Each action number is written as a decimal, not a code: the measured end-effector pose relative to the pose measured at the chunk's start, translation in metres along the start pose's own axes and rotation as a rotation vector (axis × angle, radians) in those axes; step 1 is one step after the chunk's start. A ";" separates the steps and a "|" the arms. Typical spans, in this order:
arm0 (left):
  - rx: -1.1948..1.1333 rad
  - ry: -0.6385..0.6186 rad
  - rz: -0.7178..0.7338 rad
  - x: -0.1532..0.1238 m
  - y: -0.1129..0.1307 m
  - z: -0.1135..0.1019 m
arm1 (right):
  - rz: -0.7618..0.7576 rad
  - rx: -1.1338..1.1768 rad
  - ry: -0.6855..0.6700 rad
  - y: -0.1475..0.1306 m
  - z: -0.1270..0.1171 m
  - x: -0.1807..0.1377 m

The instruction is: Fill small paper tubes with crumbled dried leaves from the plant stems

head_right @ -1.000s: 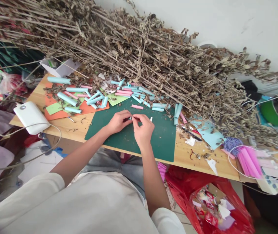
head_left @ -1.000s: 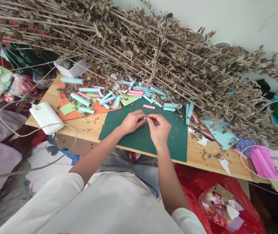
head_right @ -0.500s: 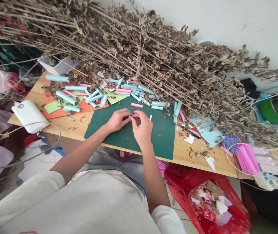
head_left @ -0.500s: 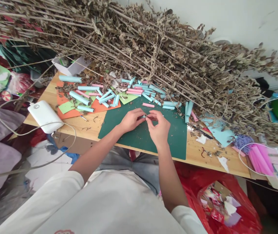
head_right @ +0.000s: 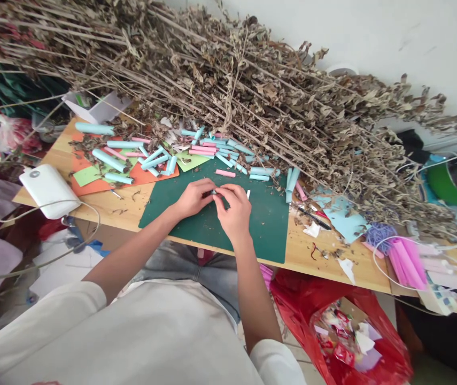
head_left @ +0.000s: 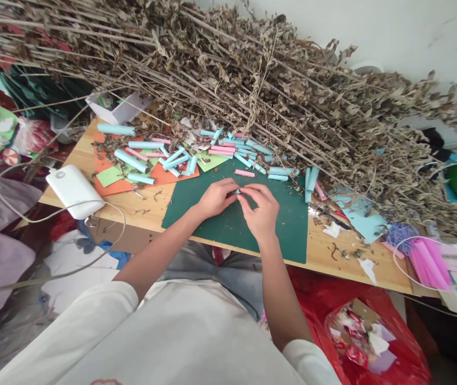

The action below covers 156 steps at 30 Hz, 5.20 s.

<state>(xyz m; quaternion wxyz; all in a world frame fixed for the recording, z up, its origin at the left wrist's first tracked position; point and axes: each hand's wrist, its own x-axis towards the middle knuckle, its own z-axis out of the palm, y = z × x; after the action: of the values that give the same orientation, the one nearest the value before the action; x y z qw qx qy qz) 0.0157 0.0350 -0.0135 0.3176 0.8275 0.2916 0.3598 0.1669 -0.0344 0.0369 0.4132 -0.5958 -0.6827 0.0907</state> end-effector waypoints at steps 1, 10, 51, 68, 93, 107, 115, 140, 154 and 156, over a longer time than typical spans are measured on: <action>0.001 0.002 0.000 0.000 0.000 0.000 | 0.012 0.012 0.012 0.000 0.000 -0.001; 0.009 0.048 0.002 0.000 0.002 -0.001 | -0.012 -0.033 0.045 0.004 -0.001 -0.003; 0.009 0.017 -0.031 0.003 0.012 -0.005 | 0.779 0.766 0.023 0.029 0.011 -0.005; 0.032 -0.008 -0.034 0.004 0.012 -0.005 | 0.697 0.660 0.097 0.023 0.018 -0.005; 0.024 -0.002 0.009 0.002 0.006 -0.003 | 0.140 0.145 -0.014 -0.004 0.000 0.004; 0.027 -0.004 -0.004 0.002 0.007 -0.003 | 0.037 -0.004 -0.075 0.000 -0.003 0.008; 0.026 0.012 0.001 0.000 0.005 -0.002 | -0.081 -0.006 -0.099 0.000 -0.005 0.007; 0.035 -0.002 -0.007 -0.001 0.002 -0.002 | -0.133 -0.096 -0.181 0.001 -0.010 0.009; -0.035 0.020 0.007 0.000 0.003 -0.002 | 0.109 -0.082 0.096 -0.018 0.018 -0.001; -0.013 0.009 0.001 0.000 0.003 -0.002 | 0.170 0.008 0.113 -0.017 0.018 -0.002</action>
<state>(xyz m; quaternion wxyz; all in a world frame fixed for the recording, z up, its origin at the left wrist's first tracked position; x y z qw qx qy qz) 0.0149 0.0337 -0.0101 0.3212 0.8240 0.2902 0.3656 0.1420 -0.0345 0.0346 0.4444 -0.6540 -0.6049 0.0946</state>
